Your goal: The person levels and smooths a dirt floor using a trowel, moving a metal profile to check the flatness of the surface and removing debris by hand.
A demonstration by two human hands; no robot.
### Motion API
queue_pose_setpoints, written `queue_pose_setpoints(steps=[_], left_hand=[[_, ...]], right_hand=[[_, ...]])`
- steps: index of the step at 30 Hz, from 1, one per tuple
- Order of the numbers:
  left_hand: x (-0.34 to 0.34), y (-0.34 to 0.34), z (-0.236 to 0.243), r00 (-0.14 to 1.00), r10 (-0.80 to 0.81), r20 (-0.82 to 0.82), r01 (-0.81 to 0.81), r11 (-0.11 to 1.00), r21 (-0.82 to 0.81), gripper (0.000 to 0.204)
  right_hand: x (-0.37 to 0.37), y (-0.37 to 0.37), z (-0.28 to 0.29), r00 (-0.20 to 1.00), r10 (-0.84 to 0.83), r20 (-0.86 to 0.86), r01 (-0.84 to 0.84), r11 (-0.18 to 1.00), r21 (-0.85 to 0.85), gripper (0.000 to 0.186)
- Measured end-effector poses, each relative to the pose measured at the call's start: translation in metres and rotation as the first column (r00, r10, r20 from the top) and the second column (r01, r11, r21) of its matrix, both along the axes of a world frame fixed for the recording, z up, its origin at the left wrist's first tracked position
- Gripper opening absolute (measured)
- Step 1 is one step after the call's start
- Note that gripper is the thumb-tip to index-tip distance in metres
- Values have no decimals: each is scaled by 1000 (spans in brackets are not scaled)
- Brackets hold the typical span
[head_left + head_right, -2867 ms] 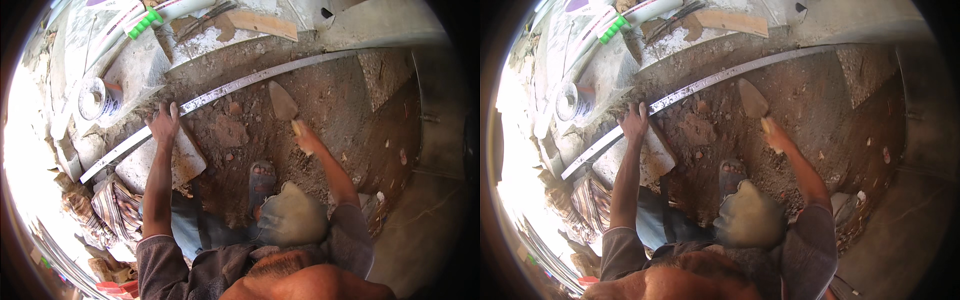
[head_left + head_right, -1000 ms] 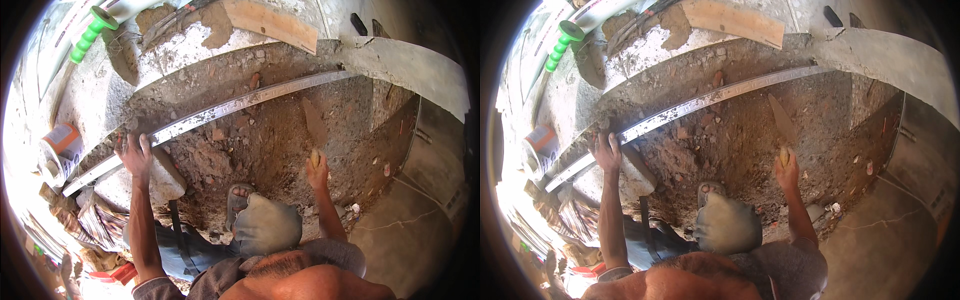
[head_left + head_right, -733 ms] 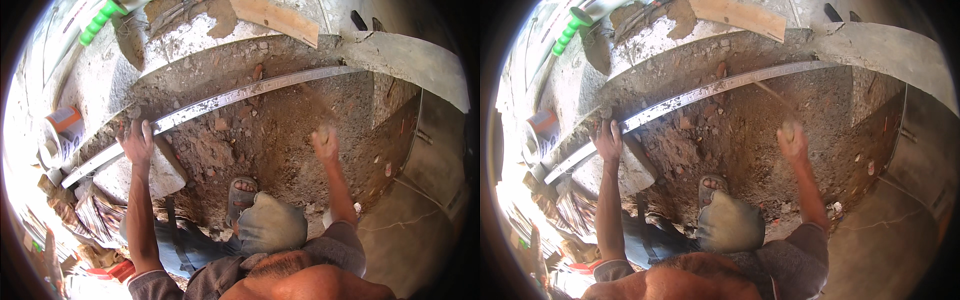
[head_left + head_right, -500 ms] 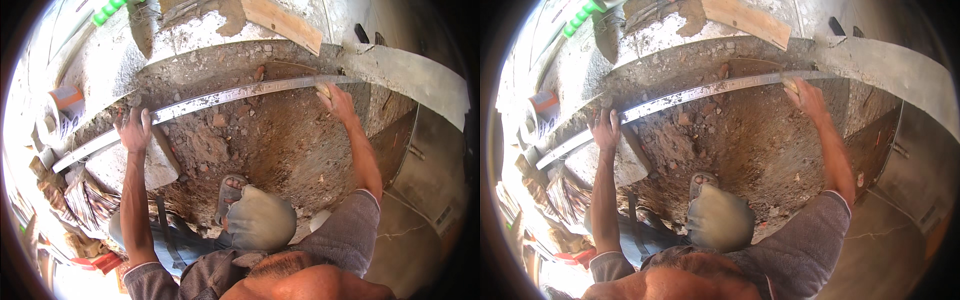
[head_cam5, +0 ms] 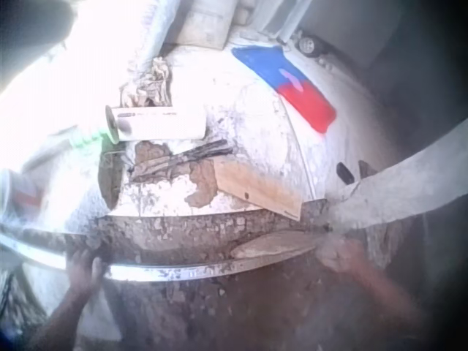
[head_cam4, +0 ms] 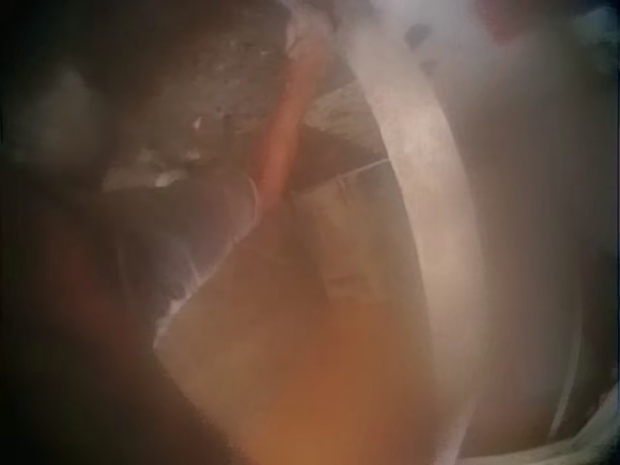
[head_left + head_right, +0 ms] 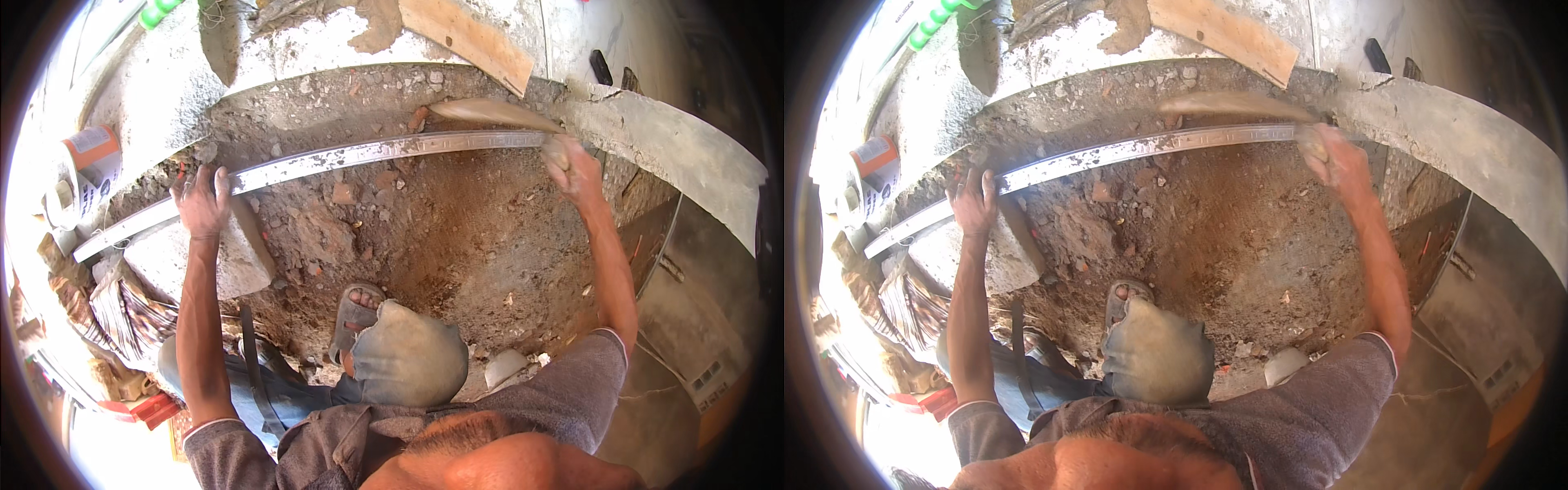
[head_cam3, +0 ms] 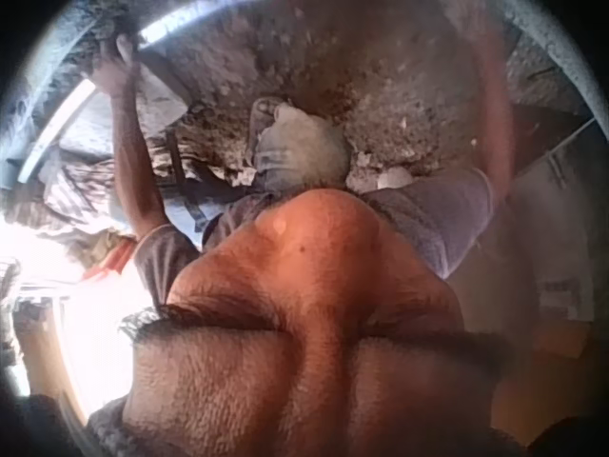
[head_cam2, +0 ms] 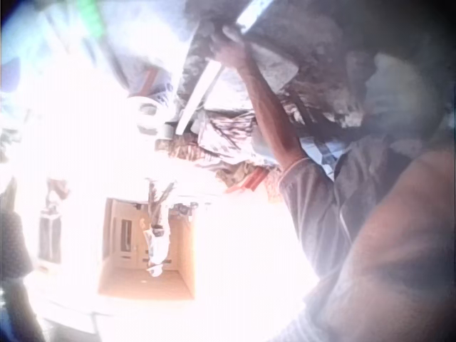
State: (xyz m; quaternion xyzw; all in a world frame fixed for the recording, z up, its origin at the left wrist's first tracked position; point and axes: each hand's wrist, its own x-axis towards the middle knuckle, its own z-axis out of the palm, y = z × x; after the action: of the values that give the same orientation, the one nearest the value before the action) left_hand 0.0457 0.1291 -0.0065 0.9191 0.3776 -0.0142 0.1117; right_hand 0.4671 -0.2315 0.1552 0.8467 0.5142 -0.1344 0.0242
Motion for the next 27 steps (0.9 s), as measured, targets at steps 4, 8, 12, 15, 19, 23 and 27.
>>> queue_pose_setpoints(steps=[4, 8, 12, 15, 19, 23, 27], left_hand=[[6, 0, -4, 1000, 15, -22, -15, 999, 39, 51], [2, -4, -2, 999, -35, 39, 31, 994, 108, 51], [7, -1, -4, 995, -30, 93, 20, 995, 99, 47], [5, -2, -4, 995, -1, 103, -9, 996, 89, 45], [5, -1, 4, 997, 1, 81, -3, 1000, 29, 45], [6, 0, -1, 994, 2, 106, -9, 998, 59, 46], [1, 1, 6, 999, 17, 27, -18, 1000, 5, 47]], right_hand=[[31, -20, -21, 964, 228, 139, -214, 970, -111, 36], [19, -6, -2, 998, 18, 65, 5, 945, -328, 37], [29, -32, -27, 994, 88, 59, -92, 994, 66, 34], [30, -13, -20, 982, 104, 156, -27, 903, -429, 33], [5, -3, -17, 987, -101, 128, 90, 992, 86, 36], [26, -4, -25, 992, 49, 119, 32, 804, -594, 33], [17, 4, -24, 998, -7, 58, 4, 998, 58, 29]])
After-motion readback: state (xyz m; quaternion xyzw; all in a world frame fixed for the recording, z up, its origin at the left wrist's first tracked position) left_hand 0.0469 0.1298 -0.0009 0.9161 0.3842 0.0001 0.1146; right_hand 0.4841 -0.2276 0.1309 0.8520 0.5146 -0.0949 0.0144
